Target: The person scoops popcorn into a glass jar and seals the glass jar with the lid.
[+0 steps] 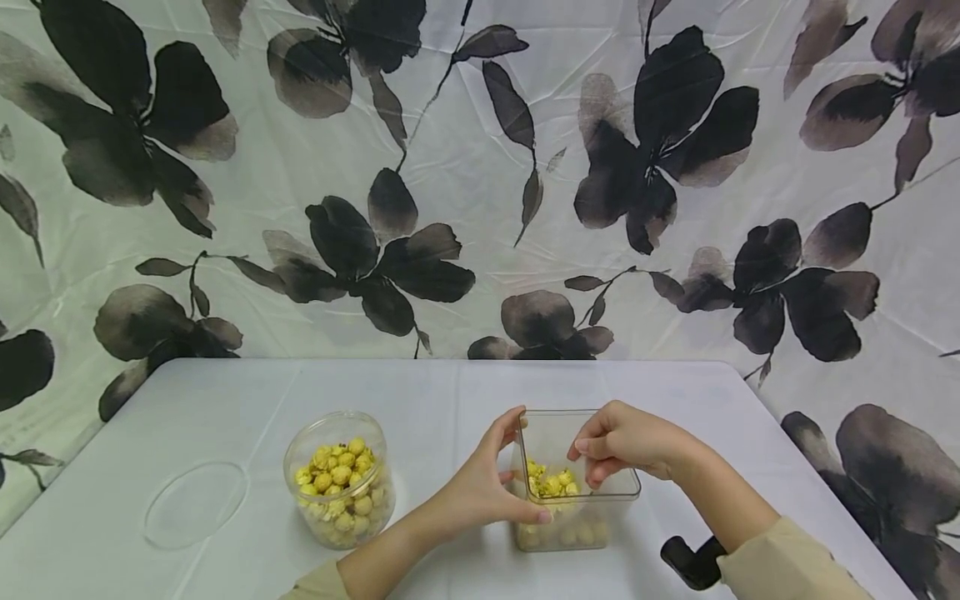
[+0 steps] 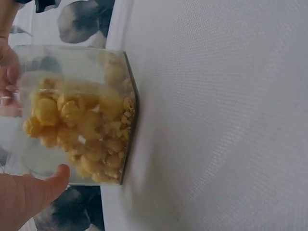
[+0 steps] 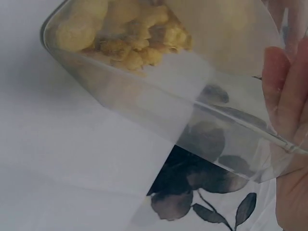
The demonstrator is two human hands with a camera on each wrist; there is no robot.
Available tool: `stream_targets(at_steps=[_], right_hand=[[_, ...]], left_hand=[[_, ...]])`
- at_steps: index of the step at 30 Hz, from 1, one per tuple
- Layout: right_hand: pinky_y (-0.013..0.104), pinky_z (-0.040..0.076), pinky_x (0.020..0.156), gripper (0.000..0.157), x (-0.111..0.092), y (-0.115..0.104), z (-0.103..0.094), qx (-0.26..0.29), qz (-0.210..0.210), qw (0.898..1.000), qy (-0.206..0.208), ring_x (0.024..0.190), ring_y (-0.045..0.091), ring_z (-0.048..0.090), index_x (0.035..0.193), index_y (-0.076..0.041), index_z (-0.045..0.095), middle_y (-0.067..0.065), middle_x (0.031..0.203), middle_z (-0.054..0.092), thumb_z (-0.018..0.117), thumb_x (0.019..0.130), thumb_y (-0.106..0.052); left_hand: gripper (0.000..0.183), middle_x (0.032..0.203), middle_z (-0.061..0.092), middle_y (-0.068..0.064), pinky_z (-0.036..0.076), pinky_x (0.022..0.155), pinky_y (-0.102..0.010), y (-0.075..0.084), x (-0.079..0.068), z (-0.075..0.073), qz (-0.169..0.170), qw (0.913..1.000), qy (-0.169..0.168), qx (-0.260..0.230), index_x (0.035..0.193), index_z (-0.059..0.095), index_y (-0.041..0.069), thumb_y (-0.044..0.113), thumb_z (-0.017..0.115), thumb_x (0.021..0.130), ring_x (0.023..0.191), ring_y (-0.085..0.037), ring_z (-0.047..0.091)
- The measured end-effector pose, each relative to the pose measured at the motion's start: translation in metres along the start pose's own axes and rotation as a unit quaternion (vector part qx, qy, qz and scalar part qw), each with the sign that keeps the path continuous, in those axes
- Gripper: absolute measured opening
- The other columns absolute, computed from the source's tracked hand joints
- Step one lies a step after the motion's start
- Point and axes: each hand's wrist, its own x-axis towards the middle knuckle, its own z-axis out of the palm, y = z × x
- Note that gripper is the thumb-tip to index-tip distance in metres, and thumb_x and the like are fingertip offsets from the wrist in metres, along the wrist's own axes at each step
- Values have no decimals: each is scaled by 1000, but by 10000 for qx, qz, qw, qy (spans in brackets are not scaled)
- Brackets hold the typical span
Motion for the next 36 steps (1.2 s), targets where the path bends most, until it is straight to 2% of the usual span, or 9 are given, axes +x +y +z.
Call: stream_targets(at_steps=[4, 9, 14, 20, 28, 36], right_hand=[[24, 55, 66, 27, -3, 1, -2, 312, -15, 9995, -77, 64, 11, 63, 102, 21, 57, 4, 69, 64, 48, 96, -3], [23, 55, 66, 28, -5, 0, -3, 404, 49, 9992, -50, 65, 12, 64, 104, 21, 56, 5, 71, 64, 48, 96, -5], [16, 51, 58, 28, -11, 2, -7, 549, 163, 9983, 59, 59, 7, 59, 108, 21, 55, 6, 72, 66, 46, 97, -4], [10, 37, 44, 35, -22, 4, -8, 511, 226, 9983, 182, 47, 0, 47, 111, 16, 56, 5, 76, 68, 52, 96, -15], [10, 33, 43, 38, -28, 11, -11, 590, -41, 9981, 172, 48, -1, 48, 116, 21, 49, 3, 79, 69, 48, 97, -12], [11, 34, 44, 37, -20, 11, -12, 599, -137, 9959, 664, 50, 1, 51, 117, 18, 52, 2, 79, 70, 49, 97, -13]], left_hand=[[112, 140, 29, 1, 41, 96, -35, 0, 0, 1, -60, 10000, -11, 12, 145, 20, 30, 22, 89, 58, 130, -17, 29], [112, 141, 29, 1, 41, 96, -36, 1, 1, 1, -59, 10000, -8, 50, 145, 20, 29, 22, 90, 58, 131, -18, 28], [112, 141, 29, 1, 41, 96, -38, 1, 1, 1, -65, 10000, -20, 66, 146, 19, 29, 23, 89, 58, 131, -17, 28], [112, 141, 29, 1, 41, 96, -38, 0, 0, 0, -70, 9999, -48, 70, 146, 19, 30, 24, 89, 59, 131, -18, 28], [112, 143, 28, 0, 42, 95, -37, 0, -2, 0, -20, 10000, -34, 86, 146, 18, 29, 22, 89, 59, 132, -19, 28], [113, 142, 28, -1, 41, 96, -35, 1, -1, 0, -1, 10000, -45, 11, 146, 18, 28, 21, 89, 59, 131, -18, 28]])
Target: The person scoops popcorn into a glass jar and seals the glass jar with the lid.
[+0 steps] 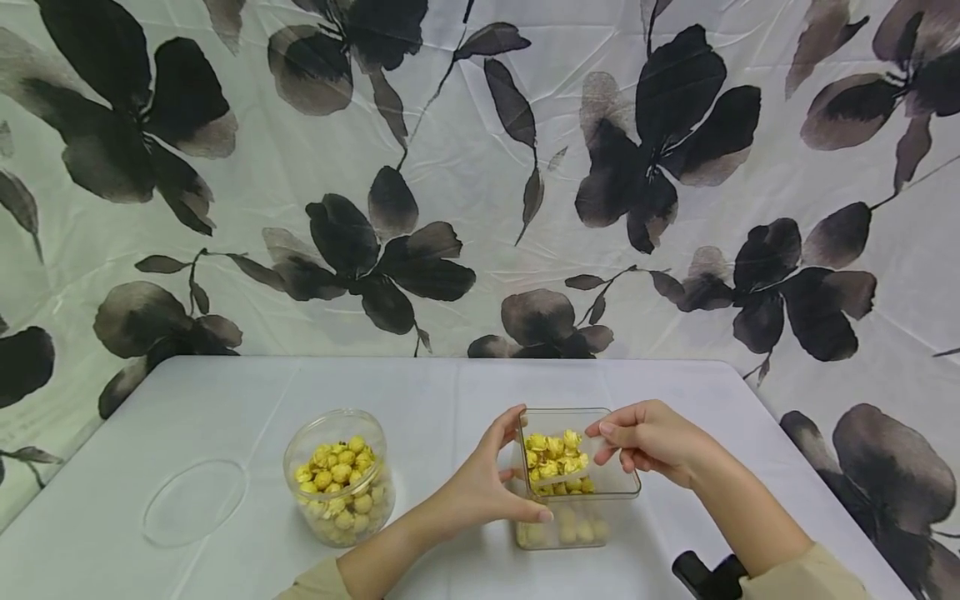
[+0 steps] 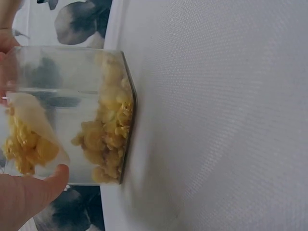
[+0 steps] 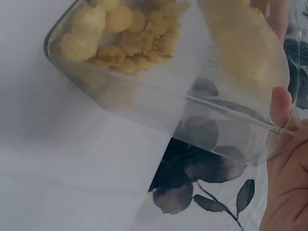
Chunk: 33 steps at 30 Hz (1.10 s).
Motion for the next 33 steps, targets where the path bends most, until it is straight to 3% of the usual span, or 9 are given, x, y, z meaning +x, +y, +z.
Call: stream_targets(at_steps=[8, 15, 20, 26, 33], right_hand=[[11, 39, 48, 36, 5, -3, -3, 160, 33, 9991, 379, 53, 1, 49, 117, 18, 52, 3, 81, 70, 48, 98, -12], [10, 37, 46, 32, 9, -3, -6, 233, 30, 9991, 349, 54, 1, 50, 116, 15, 55, 4, 80, 69, 46, 98, -10], [9, 37, 47, 27, 6, 0, -13, 306, -121, 9995, 8, 54, 0, 51, 112, 8, 60, 4, 81, 69, 48, 98, -11], [8, 40, 50, 20, 0, 3, -20, 541, -190, 9955, -759, 56, 0, 53, 105, -5, 67, 3, 83, 70, 50, 96, -12], [7, 34, 47, 20, -4, 5, -22, 606, -179, 9908, -1200, 55, -1, 50, 104, -7, 68, 2, 82, 70, 49, 97, -11]], left_hand=[[111, 144, 26, 0, 41, 95, -33, -1, 0, -1, -131, 9999, -62, -41, 146, 18, 30, 23, 89, 60, 132, -18, 28], [112, 143, 27, 0, 41, 95, -32, -2, 0, -1, -113, 9999, -41, -26, 146, 19, 30, 23, 89, 59, 131, -18, 28], [113, 142, 28, 0, 40, 95, -31, -1, 1, -1, -110, 9999, -13, -32, 146, 19, 31, 22, 89, 59, 131, -18, 29], [112, 140, 29, 0, 41, 96, -32, -1, 1, -1, -71, 10000, -19, -26, 146, 19, 30, 20, 89, 59, 130, -18, 29], [113, 143, 28, -2, 42, 97, -41, -2, 2, 0, -71, 9999, 30, 96, 146, 19, 30, 19, 89, 59, 132, -21, 28]])
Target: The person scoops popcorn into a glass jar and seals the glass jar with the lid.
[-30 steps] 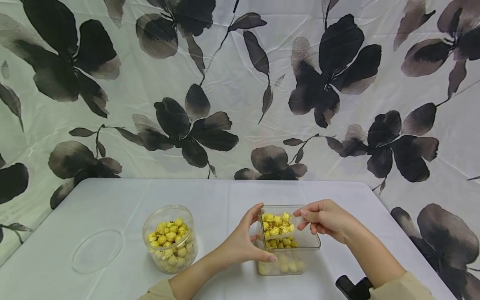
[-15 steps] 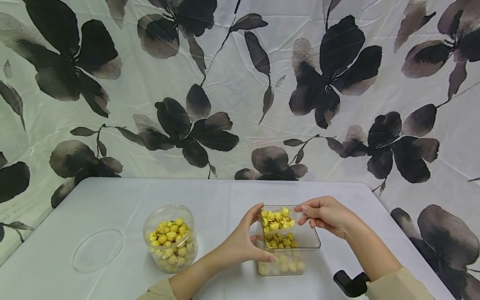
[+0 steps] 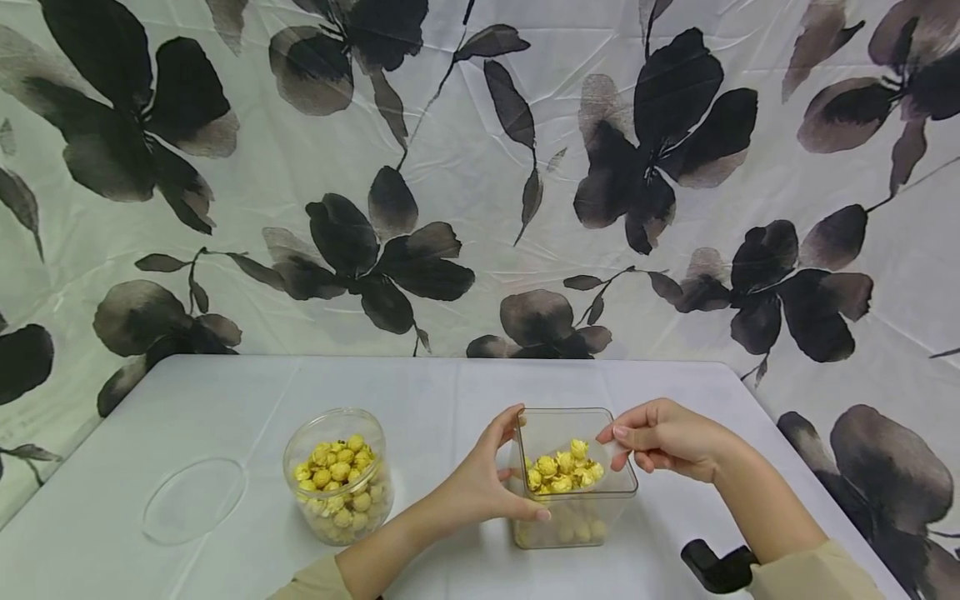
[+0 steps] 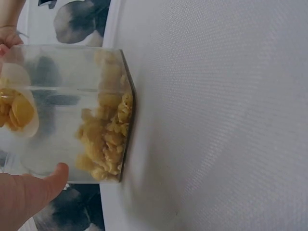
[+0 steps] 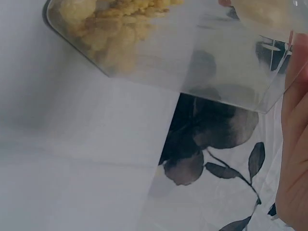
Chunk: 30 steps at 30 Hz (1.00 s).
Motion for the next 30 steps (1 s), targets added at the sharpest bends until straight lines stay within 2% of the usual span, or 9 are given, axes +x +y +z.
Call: stream_targets(at_steps=[6, 9, 19, 26, 30], right_hand=[[7, 31, 46, 22, -1, 2, -3, 287, -48, 9995, -158, 54, -2, 50, 104, -8, 68, 2, 83, 70, 47, 97, -8], [9, 25, 44, 24, -1, 3, -5, 364, -55, 9992, -123, 53, -2, 47, 104, -8, 68, 3, 83, 70, 46, 98, -7], [11, 23, 45, 24, -6, 7, -9, 594, -78, 9982, -15, 52, -1, 42, 105, -7, 68, 2, 81, 69, 45, 98, -7], [7, 33, 47, 23, -8, 10, -10, 716, -48, 9974, 46, 54, -2, 46, 106, -8, 68, 2, 81, 69, 46, 98, -8], [7, 34, 47, 23, -9, 13, -11, 816, -110, 9966, 6, 55, -3, 47, 106, -8, 67, 2, 82, 69, 46, 98, -8]], left_hand=[[113, 143, 27, -2, 42, 97, -43, 0, 1, 0, -2, 10000, -8, -11, 146, 19, 29, 19, 89, 59, 132, -22, 27], [112, 143, 28, -2, 41, 97, -43, 0, 1, 0, 21, 10000, -14, -37, 146, 19, 29, 18, 89, 59, 132, -21, 27], [113, 142, 28, -1, 40, 98, -42, 1, 0, -1, -8, 9999, -31, -114, 146, 19, 30, 20, 89, 59, 131, -20, 28], [113, 141, 28, 0, 40, 98, -43, 0, 0, -1, 11, 9999, -38, -124, 146, 19, 30, 21, 89, 58, 131, -19, 28], [113, 142, 27, 0, 39, 99, -43, 0, 0, -1, -7, 9998, -75, -157, 146, 18, 31, 21, 89, 58, 132, -19, 27]])
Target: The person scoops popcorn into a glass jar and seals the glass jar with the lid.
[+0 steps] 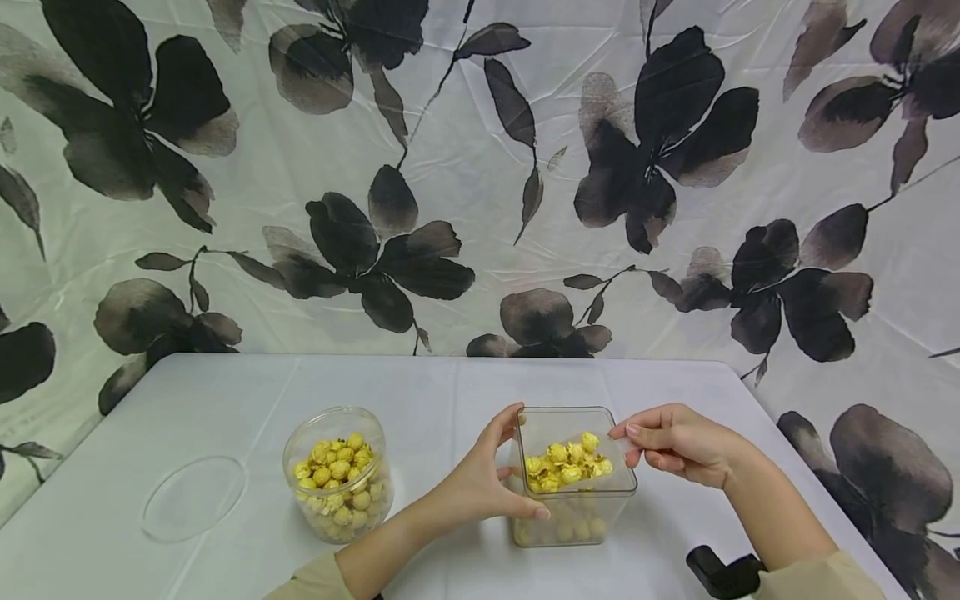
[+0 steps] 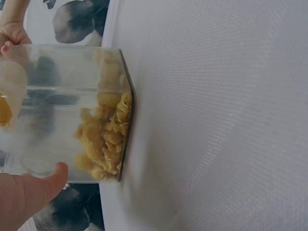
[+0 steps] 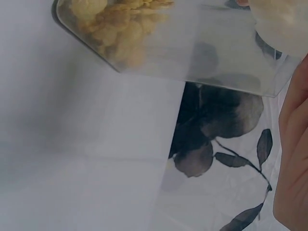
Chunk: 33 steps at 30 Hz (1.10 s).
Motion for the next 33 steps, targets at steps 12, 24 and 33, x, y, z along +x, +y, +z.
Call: stream_targets(at_steps=[12, 24, 33], right_hand=[[8, 29, 47, 25, -1, 4, -2, 132, -134, 9998, -41, 54, -2, 40, 107, -8, 67, 1, 83, 68, 43, 99, -8], [6, 37, 48, 25, -3, 7, -4, 239, -186, 9995, 10, 54, -1, 41, 109, -8, 66, 2, 84, 67, 43, 99, -8], [6, 37, 50, 24, 2, 4, -4, 258, -186, 9995, -2, 56, -1, 44, 109, -7, 65, 2, 85, 67, 43, 99, -8]], left_hand=[[113, 144, 25, -1, 39, 100, -43, 1, 0, 0, -4, 10000, -41, -11, 146, 17, 33, 20, 89, 60, 133, -20, 25], [113, 145, 24, -2, 40, 99, -43, 1, 1, -1, 18, 10000, -57, 72, 147, 16, 32, 20, 88, 61, 134, -21, 25], [113, 146, 24, -3, 40, 99, -43, 1, 1, -1, 3, 10000, -53, 57, 147, 16, 32, 19, 88, 61, 134, -21, 25]])
